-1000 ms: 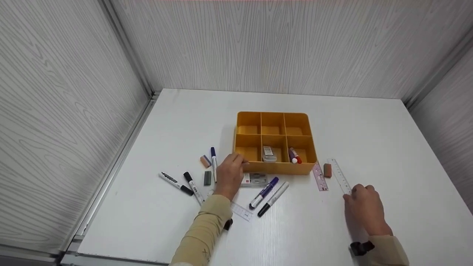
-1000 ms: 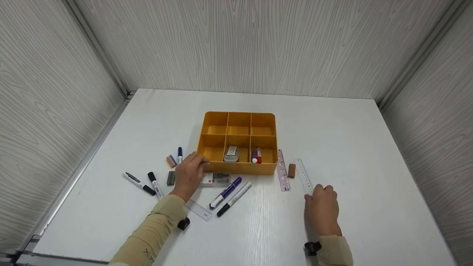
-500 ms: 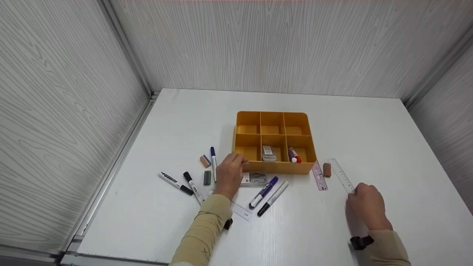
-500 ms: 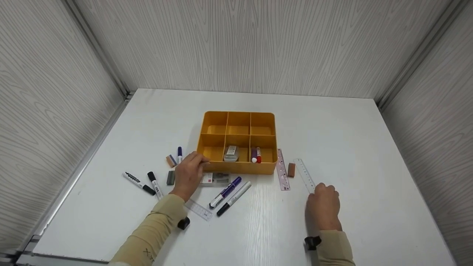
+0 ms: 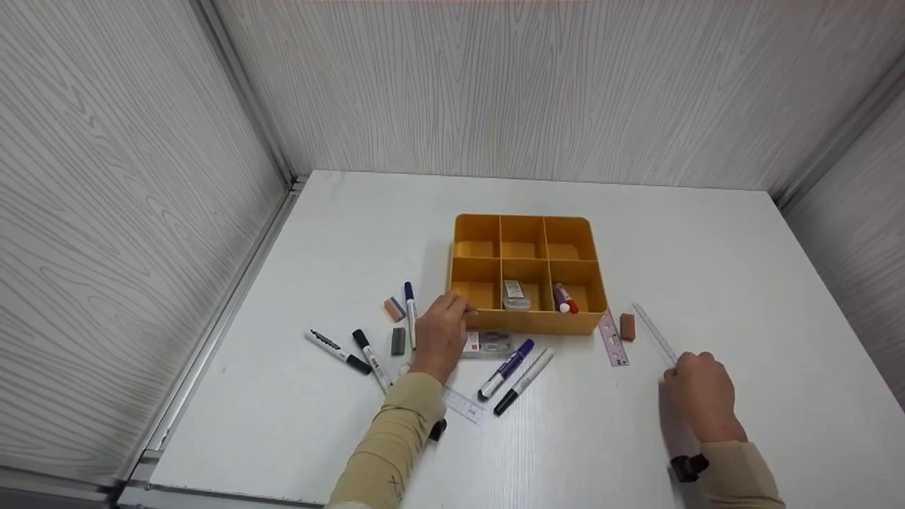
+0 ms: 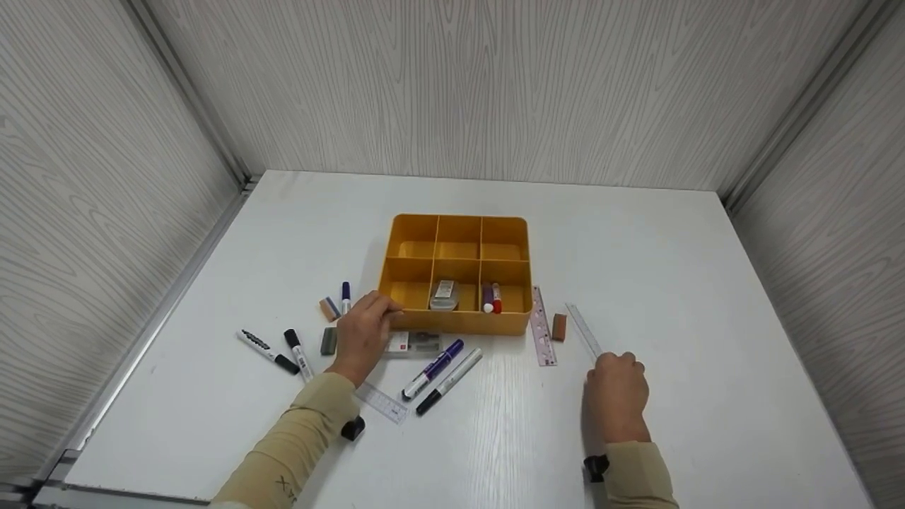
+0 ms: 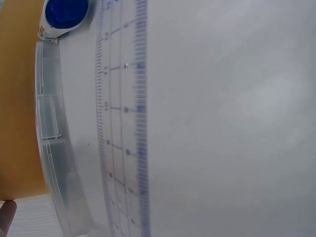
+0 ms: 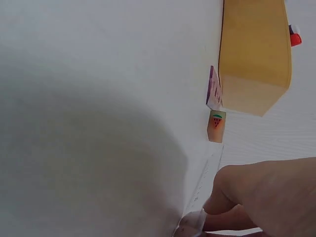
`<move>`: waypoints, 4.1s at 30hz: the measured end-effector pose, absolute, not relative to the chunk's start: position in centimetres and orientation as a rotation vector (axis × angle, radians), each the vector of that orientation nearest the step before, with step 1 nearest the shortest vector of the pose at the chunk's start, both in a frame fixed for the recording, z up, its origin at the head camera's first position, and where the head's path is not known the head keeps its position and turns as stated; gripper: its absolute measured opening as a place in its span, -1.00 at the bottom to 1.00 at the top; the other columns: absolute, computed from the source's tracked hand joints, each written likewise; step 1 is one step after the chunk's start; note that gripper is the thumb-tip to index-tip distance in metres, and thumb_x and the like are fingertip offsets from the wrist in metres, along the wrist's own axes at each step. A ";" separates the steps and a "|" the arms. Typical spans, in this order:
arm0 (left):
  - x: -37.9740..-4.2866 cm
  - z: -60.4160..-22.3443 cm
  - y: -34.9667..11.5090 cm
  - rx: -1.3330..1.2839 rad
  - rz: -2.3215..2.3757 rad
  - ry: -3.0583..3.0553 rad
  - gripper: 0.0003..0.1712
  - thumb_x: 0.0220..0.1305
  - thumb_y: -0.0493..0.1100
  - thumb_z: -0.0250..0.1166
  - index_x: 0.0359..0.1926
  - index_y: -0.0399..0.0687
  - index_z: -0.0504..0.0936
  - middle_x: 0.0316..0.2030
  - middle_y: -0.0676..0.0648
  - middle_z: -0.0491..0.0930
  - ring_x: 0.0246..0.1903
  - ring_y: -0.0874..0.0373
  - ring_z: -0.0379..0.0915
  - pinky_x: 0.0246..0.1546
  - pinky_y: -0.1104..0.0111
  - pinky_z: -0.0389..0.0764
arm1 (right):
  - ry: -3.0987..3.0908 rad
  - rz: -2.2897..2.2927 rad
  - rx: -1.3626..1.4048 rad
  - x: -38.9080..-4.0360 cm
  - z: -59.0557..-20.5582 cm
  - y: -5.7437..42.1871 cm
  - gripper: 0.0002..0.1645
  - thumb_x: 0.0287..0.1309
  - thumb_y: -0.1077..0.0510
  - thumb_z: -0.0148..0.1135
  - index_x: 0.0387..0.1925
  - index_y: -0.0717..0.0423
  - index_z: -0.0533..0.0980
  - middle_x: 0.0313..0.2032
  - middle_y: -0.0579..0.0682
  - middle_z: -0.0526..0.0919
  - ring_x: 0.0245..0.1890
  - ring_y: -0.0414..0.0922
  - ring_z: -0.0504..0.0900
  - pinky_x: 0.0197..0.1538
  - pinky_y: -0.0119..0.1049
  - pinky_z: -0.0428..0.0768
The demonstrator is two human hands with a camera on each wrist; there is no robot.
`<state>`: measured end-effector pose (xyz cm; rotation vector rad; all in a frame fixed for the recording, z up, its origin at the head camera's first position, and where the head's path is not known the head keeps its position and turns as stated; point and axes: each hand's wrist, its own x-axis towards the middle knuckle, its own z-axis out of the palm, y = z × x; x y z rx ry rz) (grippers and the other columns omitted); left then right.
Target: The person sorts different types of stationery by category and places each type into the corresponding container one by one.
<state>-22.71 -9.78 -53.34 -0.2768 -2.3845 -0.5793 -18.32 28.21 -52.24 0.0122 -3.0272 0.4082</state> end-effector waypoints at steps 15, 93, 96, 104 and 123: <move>-22.7 -53.4 -9.7 -0.267 -0.574 -2.371 -0.94 0.09 -0.13 0.28 -0.46 0.08 0.54 -0.47 0.14 0.45 -0.42 0.29 0.46 -0.48 0.44 0.52 | -2.990 0.267 0.047 -18.9 -52.4 28.9 -0.86 -0.12 0.45 0.14 -0.43 0.54 0.48 -0.64 0.29 0.44 -0.68 0.00 0.44 -0.66 -0.15 0.41; -22.5 -53.2 -9.8 -0.255 -0.564 -2.405 -0.94 0.08 -0.12 0.28 -0.42 0.06 0.54 -0.44 0.14 0.46 -0.43 0.30 0.45 -0.46 0.47 0.50 | -2.406 0.363 0.945 -20.6 -45.9 8.0 -0.73 0.05 0.34 0.14 -0.15 0.14 0.51 -0.23 0.05 0.65 -0.29 -0.04 0.67 -0.31 -0.28 0.61; -22.4 -53.2 -9.7 -0.248 -0.556 -2.420 -0.94 0.12 -0.09 0.24 -0.41 0.08 0.55 -0.43 0.14 0.46 -0.41 0.30 0.45 -0.44 0.48 0.51 | -2.418 0.256 0.936 -20.9 -46.2 7.3 -0.76 0.05 0.31 0.14 -0.19 0.12 0.52 -0.26 0.05 0.66 -0.34 -0.05 0.67 -0.38 -0.28 0.61; -22.5 -53.2 -9.7 -0.259 -0.501 -2.389 -0.93 0.17 -0.09 0.19 -0.42 0.07 0.56 -0.44 0.12 0.47 -0.42 0.28 0.47 -0.49 0.44 0.52 | -2.412 0.148 0.932 -21.6 -47.0 5.6 -0.80 -0.04 0.32 0.23 -0.28 0.15 0.54 -0.36 0.06 0.68 -0.39 -0.04 0.56 -0.24 -0.22 0.56; -22.6 -53.3 -9.7 -0.264 -0.511 -2.378 -0.95 0.15 -0.13 0.22 -0.43 0.06 0.53 -0.45 0.13 0.45 -0.43 0.29 0.44 -0.46 0.45 0.50 | -2.469 0.140 0.944 -22.1 -49.0 5.4 -0.66 -0.11 0.26 0.23 -0.18 0.16 0.52 -0.17 0.05 0.64 0.06 0.09 0.44 0.20 0.09 0.23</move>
